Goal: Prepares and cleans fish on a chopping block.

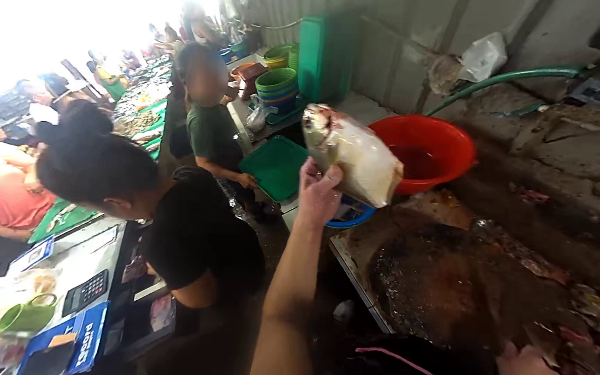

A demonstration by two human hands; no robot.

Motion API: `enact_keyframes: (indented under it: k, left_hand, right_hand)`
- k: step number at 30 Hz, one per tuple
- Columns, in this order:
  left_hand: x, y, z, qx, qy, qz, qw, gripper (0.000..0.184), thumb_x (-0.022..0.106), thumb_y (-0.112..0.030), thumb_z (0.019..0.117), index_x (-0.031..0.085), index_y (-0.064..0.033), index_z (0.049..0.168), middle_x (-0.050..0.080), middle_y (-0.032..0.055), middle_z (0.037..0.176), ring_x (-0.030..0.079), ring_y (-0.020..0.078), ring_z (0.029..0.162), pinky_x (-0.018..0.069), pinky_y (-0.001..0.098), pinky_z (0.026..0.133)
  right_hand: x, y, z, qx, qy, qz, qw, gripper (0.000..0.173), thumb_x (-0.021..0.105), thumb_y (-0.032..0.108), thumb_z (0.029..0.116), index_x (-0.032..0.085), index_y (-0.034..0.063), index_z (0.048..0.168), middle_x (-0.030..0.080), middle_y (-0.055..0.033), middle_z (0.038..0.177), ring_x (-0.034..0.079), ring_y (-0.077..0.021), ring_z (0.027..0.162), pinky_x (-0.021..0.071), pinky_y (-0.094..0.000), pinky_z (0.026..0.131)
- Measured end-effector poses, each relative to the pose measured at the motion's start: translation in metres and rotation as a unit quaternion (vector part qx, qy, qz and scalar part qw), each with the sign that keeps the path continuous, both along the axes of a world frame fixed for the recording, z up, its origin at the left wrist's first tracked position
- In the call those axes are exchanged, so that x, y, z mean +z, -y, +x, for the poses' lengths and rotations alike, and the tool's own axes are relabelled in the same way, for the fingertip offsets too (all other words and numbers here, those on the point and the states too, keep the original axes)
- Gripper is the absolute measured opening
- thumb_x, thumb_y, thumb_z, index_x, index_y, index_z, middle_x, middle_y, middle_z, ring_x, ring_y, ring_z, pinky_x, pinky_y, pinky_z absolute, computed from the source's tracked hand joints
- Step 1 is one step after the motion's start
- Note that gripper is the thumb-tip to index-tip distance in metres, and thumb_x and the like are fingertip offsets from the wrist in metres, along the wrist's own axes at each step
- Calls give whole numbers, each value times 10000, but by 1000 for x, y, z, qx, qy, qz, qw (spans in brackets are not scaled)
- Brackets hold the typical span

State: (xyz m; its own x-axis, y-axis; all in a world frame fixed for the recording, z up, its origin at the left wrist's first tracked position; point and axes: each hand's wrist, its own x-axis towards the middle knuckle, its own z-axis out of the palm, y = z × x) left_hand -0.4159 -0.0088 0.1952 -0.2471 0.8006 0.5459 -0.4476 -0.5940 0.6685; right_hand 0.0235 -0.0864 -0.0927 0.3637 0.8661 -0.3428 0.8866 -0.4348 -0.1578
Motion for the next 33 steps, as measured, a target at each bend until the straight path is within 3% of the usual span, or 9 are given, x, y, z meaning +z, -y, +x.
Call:
enact_keyframes:
  k: [8,14,16,19,21,24,27,30,33]
  left_hand:
    - [19,-10,-22,37,-15,95,995,239,723,-241,955,637,-203,1175,725,12,1093,698,175,1042,589,454,934]
    - [6,-20,-16,57,-48,47,996,265,650,-180,993,556,-174,1240,693,31,1155,675,230,1106,561,522,978]
    - [-4,-28,-16,25,-69,36,997,343,641,-219,1011,513,-160,1323,656,57,1269,627,269,1218,506,554,1066]
    - [-21,-39,-11,2,-77,20,997,344,573,-203,1040,472,-111,1356,609,105,1330,581,295,1278,468,543,1113]
    - [-25,-38,-2,-32,-75,14,997,320,627,-263,1027,557,-126,1308,644,75,1305,601,272,1274,473,516,1122]
    - [-29,-35,-3,-78,-105,-10,991,402,675,-322,988,539,-159,1329,617,13,1343,557,210,1326,414,462,1177]
    - [-40,-35,-13,-71,-121,-15,990,477,716,-342,955,515,-144,1339,616,15,1338,565,209,1314,427,462,1166]
    - [-50,-39,-18,-76,-115,-19,990,441,701,-330,970,529,-147,1333,619,16,1335,560,210,1319,423,463,1169]
    - [-66,-51,-15,-43,-94,-21,994,272,597,-206,1029,563,-116,1284,646,65,1295,599,253,1269,468,484,1125]
  right_hand:
    - [-9,-8,2,-58,-7,6,998,564,390,451,1095,515,-6,1402,689,-332,1105,692,-516,1044,555,-679,847]
    - [50,-22,-32,14,-91,-70,993,499,461,311,1070,491,8,1465,617,-310,1314,629,-486,1193,505,-674,976]
    - [55,-29,-52,53,-159,-64,984,513,455,393,1083,524,33,1443,643,-276,1289,638,-446,1195,501,-641,1011]
    - [33,-49,-67,93,-259,-122,954,519,442,412,1101,503,54,1472,693,-217,1110,718,-328,911,594,-506,840]
    - [17,-61,-52,73,-285,-157,943,500,446,400,1104,500,71,1477,690,-207,1042,701,-297,806,591,-469,773]
    - [0,-69,1,-36,-258,-86,962,413,512,381,1071,633,91,1338,701,-230,1095,711,-358,888,577,-564,823]
    - [1,-74,46,-144,-185,-16,972,437,536,363,1054,610,33,1330,683,-272,1155,704,-425,987,565,-626,857]
    - [38,-76,34,-159,-111,35,980,443,516,344,1050,594,12,1334,671,-284,1200,677,-453,1104,541,-664,908]
    - [44,-68,-14,-114,-109,109,981,460,448,395,1089,562,36,1353,708,-249,1047,716,-428,978,578,-627,825]
